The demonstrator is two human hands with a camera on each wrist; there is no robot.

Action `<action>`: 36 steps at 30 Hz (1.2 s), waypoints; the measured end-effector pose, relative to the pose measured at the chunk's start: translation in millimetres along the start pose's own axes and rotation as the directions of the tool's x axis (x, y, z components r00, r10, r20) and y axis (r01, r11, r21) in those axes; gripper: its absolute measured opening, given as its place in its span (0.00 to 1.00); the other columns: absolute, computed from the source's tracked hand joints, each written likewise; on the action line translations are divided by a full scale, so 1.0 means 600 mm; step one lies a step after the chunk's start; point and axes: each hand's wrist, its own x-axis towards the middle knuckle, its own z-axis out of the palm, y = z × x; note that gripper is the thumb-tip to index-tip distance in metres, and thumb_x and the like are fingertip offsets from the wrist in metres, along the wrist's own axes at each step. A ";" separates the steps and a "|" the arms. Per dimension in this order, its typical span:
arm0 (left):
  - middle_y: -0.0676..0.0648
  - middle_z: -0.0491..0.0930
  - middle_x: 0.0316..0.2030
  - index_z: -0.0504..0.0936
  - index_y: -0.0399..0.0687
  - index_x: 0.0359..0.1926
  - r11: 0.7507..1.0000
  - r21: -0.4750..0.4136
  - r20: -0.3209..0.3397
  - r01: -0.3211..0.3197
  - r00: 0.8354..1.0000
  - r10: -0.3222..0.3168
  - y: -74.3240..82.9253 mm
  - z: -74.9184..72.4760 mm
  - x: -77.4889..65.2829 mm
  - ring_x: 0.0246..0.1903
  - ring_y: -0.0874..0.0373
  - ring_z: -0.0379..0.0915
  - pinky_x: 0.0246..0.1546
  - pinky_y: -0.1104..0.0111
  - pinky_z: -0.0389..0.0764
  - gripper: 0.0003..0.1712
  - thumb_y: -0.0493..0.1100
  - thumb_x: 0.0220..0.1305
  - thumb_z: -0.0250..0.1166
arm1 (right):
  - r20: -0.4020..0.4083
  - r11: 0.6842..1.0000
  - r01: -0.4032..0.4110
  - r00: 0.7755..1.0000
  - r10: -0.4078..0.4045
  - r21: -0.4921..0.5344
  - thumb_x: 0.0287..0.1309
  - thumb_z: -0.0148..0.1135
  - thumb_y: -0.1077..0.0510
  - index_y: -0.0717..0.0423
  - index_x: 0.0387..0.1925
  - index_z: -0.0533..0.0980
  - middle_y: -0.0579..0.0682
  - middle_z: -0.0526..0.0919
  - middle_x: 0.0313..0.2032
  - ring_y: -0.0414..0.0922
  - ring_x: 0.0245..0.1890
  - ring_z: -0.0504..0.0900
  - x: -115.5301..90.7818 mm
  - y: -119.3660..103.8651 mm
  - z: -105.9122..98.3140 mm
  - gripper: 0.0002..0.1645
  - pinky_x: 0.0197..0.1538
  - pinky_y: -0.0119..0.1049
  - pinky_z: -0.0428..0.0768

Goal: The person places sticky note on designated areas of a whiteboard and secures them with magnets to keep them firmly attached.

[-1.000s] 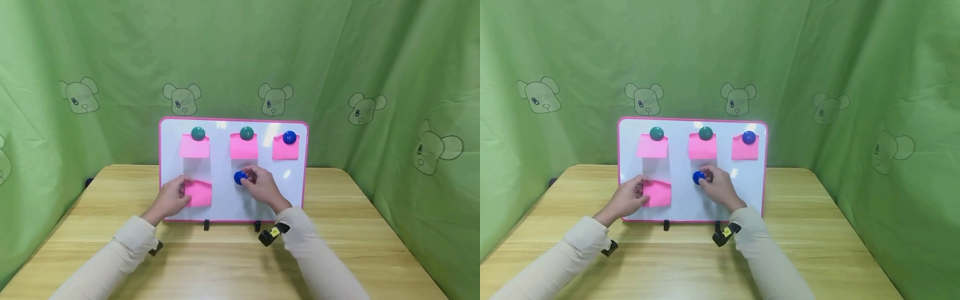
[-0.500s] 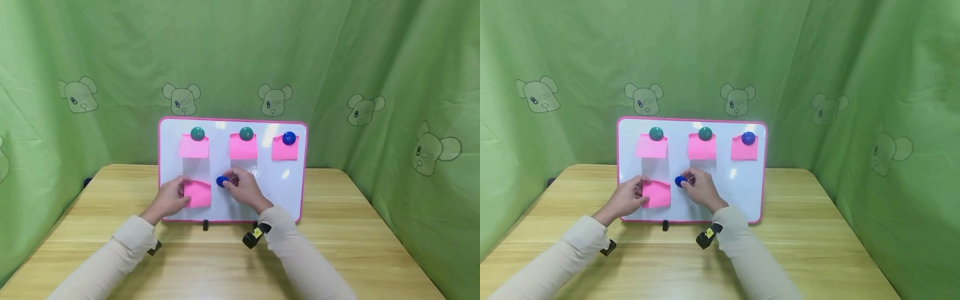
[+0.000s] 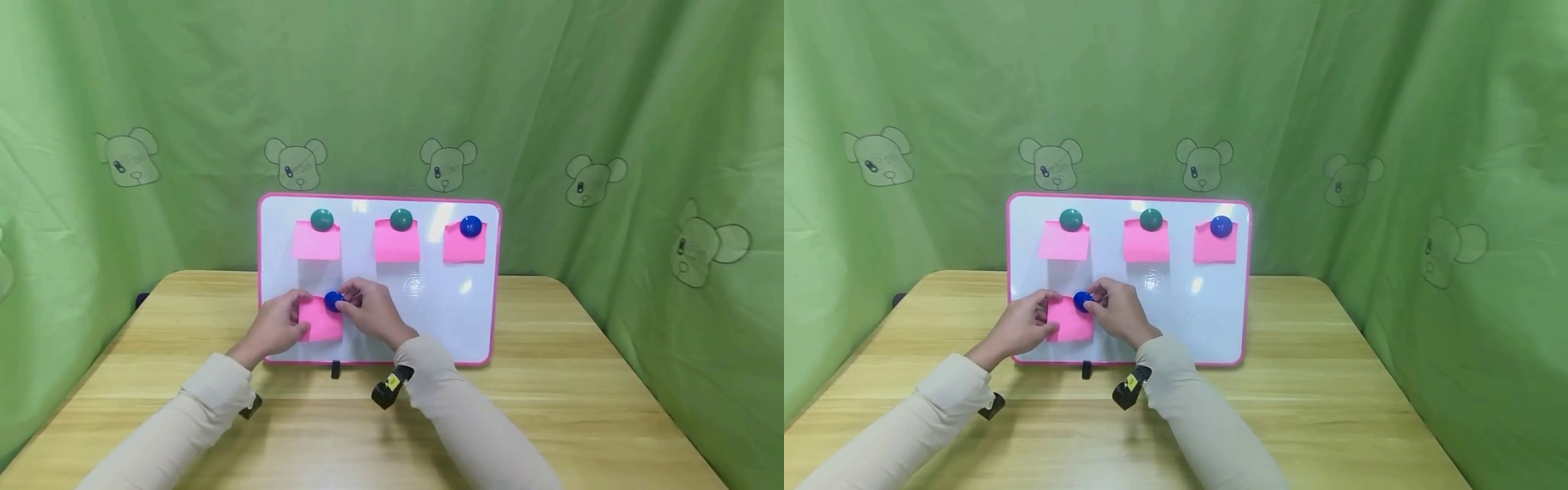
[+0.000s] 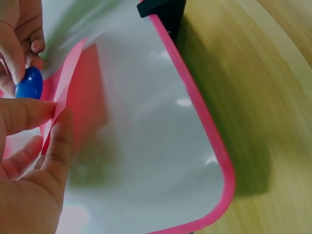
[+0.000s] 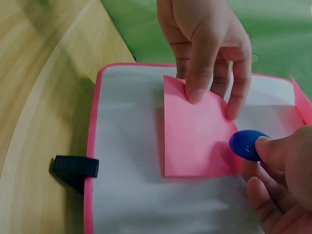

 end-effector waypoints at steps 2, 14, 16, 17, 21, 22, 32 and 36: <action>0.42 0.78 0.39 0.73 0.34 0.57 1.000 0.007 -0.003 -0.012 1.000 0.012 -0.001 -0.001 0.000 0.35 0.53 0.76 0.34 0.65 0.81 0.29 0.29 0.52 0.68 | 0.003 1.000 0.007 1.000 -0.007 -0.004 0.57 0.68 0.62 0.58 0.40 0.80 0.47 0.82 0.33 0.41 0.33 0.80 0.003 -0.006 0.003 0.09 0.38 0.30 0.79; 0.43 0.78 0.36 0.73 0.33 0.57 1.000 -0.022 0.015 -0.009 1.000 0.009 0.001 -0.001 0.001 0.33 0.54 0.76 0.30 0.67 0.81 0.29 0.28 0.51 0.67 | 0.022 0.998 -0.024 0.999 0.026 -0.065 0.57 0.68 0.61 0.55 0.39 0.81 0.47 0.84 0.34 0.41 0.35 0.82 0.021 -0.036 0.010 0.08 0.41 0.30 0.80; 0.43 0.78 0.36 0.73 0.32 0.57 1.000 -0.009 0.011 -0.022 1.000 0.022 0.001 0.000 0.001 0.33 0.54 0.76 0.30 0.66 0.81 0.29 0.28 0.51 0.67 | 0.016 0.996 -0.025 1.000 0.027 -0.080 0.57 0.68 0.61 0.55 0.39 0.81 0.47 0.84 0.35 0.41 0.35 0.82 0.022 -0.039 0.013 0.08 0.42 0.30 0.80; 0.42 0.78 0.36 0.73 0.32 0.56 1.000 -0.002 0.006 -0.028 1.000 0.028 0.002 -0.001 0.001 0.33 0.54 0.76 0.31 0.66 0.81 0.29 0.28 0.50 0.67 | 0.012 0.996 -0.025 1.000 0.026 -0.084 0.57 0.68 0.61 0.55 0.39 0.81 0.47 0.84 0.35 0.41 0.35 0.82 0.023 -0.040 0.014 0.07 0.42 0.30 0.80; 0.40 0.79 0.37 0.72 0.30 0.56 0.998 0.021 -0.010 -0.054 0.998 0.054 0.003 -0.001 -0.002 0.33 0.52 0.77 0.32 0.65 0.81 0.29 0.28 0.50 0.68 | -0.023 0.994 -0.014 1.000 0.012 -0.105 0.57 0.68 0.62 0.56 0.37 0.80 0.48 0.84 0.34 0.40 0.34 0.81 0.026 -0.041 0.020 0.06 0.41 0.30 0.79; 0.40 0.79 0.38 0.71 0.30 0.56 0.999 0.017 -0.013 -0.052 0.999 0.052 0.003 -0.001 -0.002 0.33 0.52 0.78 0.32 0.65 0.81 0.30 0.27 0.50 0.68 | -0.030 0.994 -0.013 0.999 0.009 -0.110 0.57 0.68 0.62 0.56 0.37 0.80 0.47 0.84 0.33 0.40 0.33 0.80 0.026 -0.040 0.021 0.06 0.40 0.29 0.79; 0.40 0.79 0.38 0.64 0.34 0.62 0.999 -0.003 -0.014 -0.055 0.998 0.055 0.000 0.001 -0.004 0.34 0.51 0.78 0.35 0.62 0.82 0.38 0.28 0.49 0.69 | -0.072 0.985 -0.025 0.997 0.013 -0.169 0.58 0.67 0.61 0.54 0.34 0.76 0.45 0.80 0.28 0.41 0.29 0.76 0.024 -0.035 0.030 0.06 0.34 0.30 0.76; 0.41 0.78 0.37 0.64 0.34 0.62 0.999 -0.002 -0.018 -0.053 0.998 0.053 0.000 -0.001 -0.003 0.33 0.52 0.78 0.34 0.62 0.82 0.39 0.27 0.49 0.69 | -0.074 0.982 -0.047 0.997 0.034 -0.184 0.57 0.68 0.60 0.53 0.34 0.76 0.44 0.78 0.27 0.40 0.28 0.76 0.025 -0.036 0.032 0.07 0.32 0.29 0.75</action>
